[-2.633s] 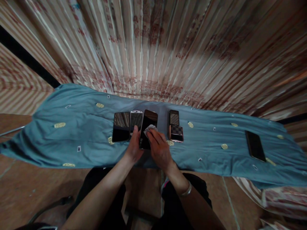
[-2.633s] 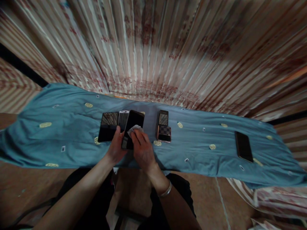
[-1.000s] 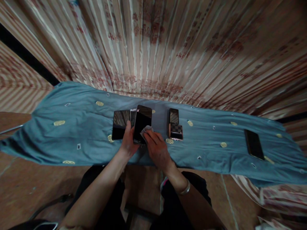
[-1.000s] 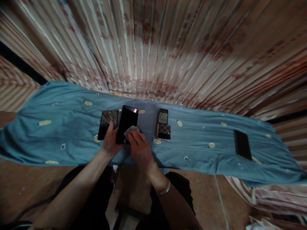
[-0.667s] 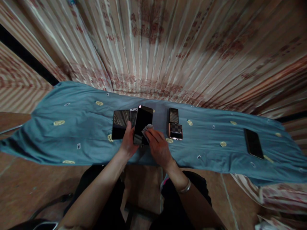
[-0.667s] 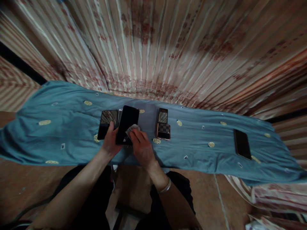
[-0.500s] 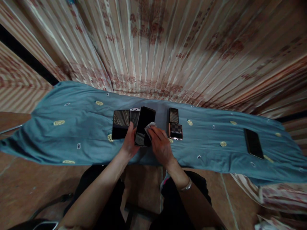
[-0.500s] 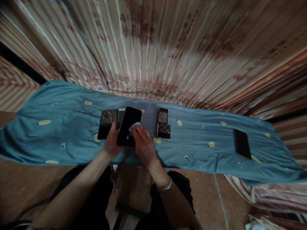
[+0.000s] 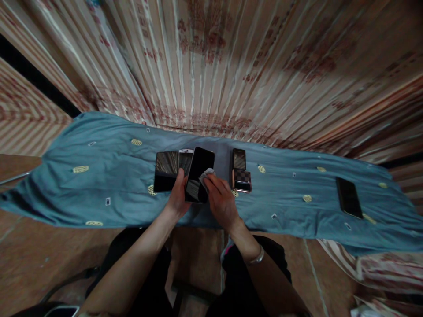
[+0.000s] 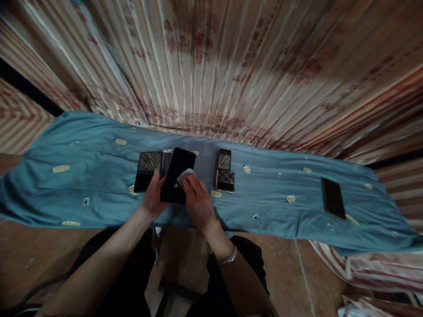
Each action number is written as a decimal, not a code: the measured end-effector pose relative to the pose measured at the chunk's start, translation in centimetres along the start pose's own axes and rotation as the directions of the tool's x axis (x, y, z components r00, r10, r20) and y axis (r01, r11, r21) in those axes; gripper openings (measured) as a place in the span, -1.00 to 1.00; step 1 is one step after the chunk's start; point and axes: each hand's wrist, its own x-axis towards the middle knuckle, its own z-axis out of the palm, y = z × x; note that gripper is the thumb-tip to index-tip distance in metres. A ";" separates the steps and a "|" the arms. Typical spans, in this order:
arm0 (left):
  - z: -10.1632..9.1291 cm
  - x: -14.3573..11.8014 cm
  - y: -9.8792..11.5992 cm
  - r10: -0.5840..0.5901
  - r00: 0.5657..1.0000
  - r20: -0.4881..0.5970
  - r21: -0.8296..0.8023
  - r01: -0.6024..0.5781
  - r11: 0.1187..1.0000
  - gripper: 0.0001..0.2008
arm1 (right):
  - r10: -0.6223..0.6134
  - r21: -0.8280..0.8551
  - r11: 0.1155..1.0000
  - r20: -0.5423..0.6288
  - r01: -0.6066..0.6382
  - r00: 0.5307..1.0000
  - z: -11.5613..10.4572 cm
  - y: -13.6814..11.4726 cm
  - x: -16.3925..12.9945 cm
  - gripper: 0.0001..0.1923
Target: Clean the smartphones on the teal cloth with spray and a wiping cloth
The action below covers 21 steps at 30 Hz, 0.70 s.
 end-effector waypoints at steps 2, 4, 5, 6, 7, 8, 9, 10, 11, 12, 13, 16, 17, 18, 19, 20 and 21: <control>0.1 -0.2 -0.2 -0.010 1.000 -0.001 0.001 0.010 1.000 -0.40 | 0.010 -0.013 1.000 -0.010 -0.010 1.000 -0.2 0.2 0.1 -0.57; 0.2 -0.3 -0.2 -0.024 1.000 -0.016 -0.007 0.024 1.000 -0.40 | 0.003 -0.028 1.000 -0.018 -0.004 1.000 -0.2 0.1 0.1 -0.59; 0.3 -0.4 -0.2 -0.028 0.999 -0.027 -0.012 0.027 1.000 -0.40 | -0.006 -0.034 0.999 -0.022 0.005 1.000 -0.2 0.0 0.1 -0.60; 0.4 -0.4 -0.1 -0.028 0.999 -0.038 -0.017 0.027 0.999 -0.40 | -0.016 -0.036 0.999 -0.025 0.015 1.000 -0.1 -0.1 0.1 -0.60; 0.5 -0.4 0.0 -0.024 0.999 -0.046 -0.020 0.023 1.000 -0.40 | -0.024 -0.036 0.999 -0.023 0.023 0.999 -0.1 -0.3 0.1 -0.61; 0.5 -0.4 0.1 -0.017 0.998 -0.052 -0.022 0.016 1.000 -0.40 | -0.029 -0.034 0.999 -0.019 0.028 0.999 0.0 -0.4 0.1 -0.62; 0.6 -0.3 0.2 -0.009 0.998 -0.057 -0.022 0.008 1.000 -0.40 | -0.033 -0.033 0.999 -0.014 0.032 0.999 0.0 -0.6 0.0 -0.62; 0.6 -0.3 0.3 -0.004 0.998 -0.061 -0.022 0.002 1.000 -0.40 | -0.036 -0.032 0.999 -0.011 0.035 0.999 0.0 -0.7 0.0 -0.62; 0.5 -0.2 0.3 0.000 0.998 -0.063 -0.021 -0.001 1.000 -0.41 | -0.039 -0.031 0.999 -0.011 0.038 0.999 0.0 -0.7 0.0 -0.62; 0.4 -0.2 0.2 0.002 0.998 -0.064 -0.019 -0.003 1.000 -0.42 | -0.043 -0.030 0.999 -0.017 0.042 0.999 0.0 -0.7 0.0 -0.62; 0.3 -0.1 0.1 0.003 0.998 -0.066 -0.016 -0.004 1.000 -0.44 | -0.047 -0.028 0.999 -0.027 0.046 0.999 0.0 -0.6 0.1 -0.62; -0.2 0.1 -0.5 -0.004 0.999 -0.049 0.000 0.004 1.000 -0.50 | -0.041 -0.037 0.999 -0.062 0.039 0.997 -0.3 0.1 0.2 -0.60; -0.3 0.1 -0.7 -0.009 0.999 -0.032 0.005 0.009 1.000 -0.51 | -0.032 -0.044 0.999 -0.067 0.029 0.997 -0.3 0.3 0.3 -0.60; -0.4 0.1 -0.9 -0.015 1.000 -0.011 0.008 0.015 1.000 -0.52 | -0.020 -0.049 0.999 -0.067 0.016 0.998 -0.4 0.6 0.3 -0.59; -0.4 0.0 -1.1 -0.023 1.000 0.009 0.012 0.023 1.000 -0.52 | -0.008 -0.051 0.999 -0.066 0.004 0.998 -0.4 0.8 0.3 -0.58; -0.5 0.0 -1.2 -0.028 0.999 0.024 0.015 0.028 0.999 -0.52 | 0.001 -0.053 0.999 -0.065 -0.005 0.998 -0.4 0.9 0.3 -0.58; -0.5 0.0 -1.2 -0.028 0.999 0.030 0.019 0.028 0.999 -0.53 | 0.007 -0.054 0.999 -0.065 -0.011 0.998 -0.4 0.9 0.3 -0.57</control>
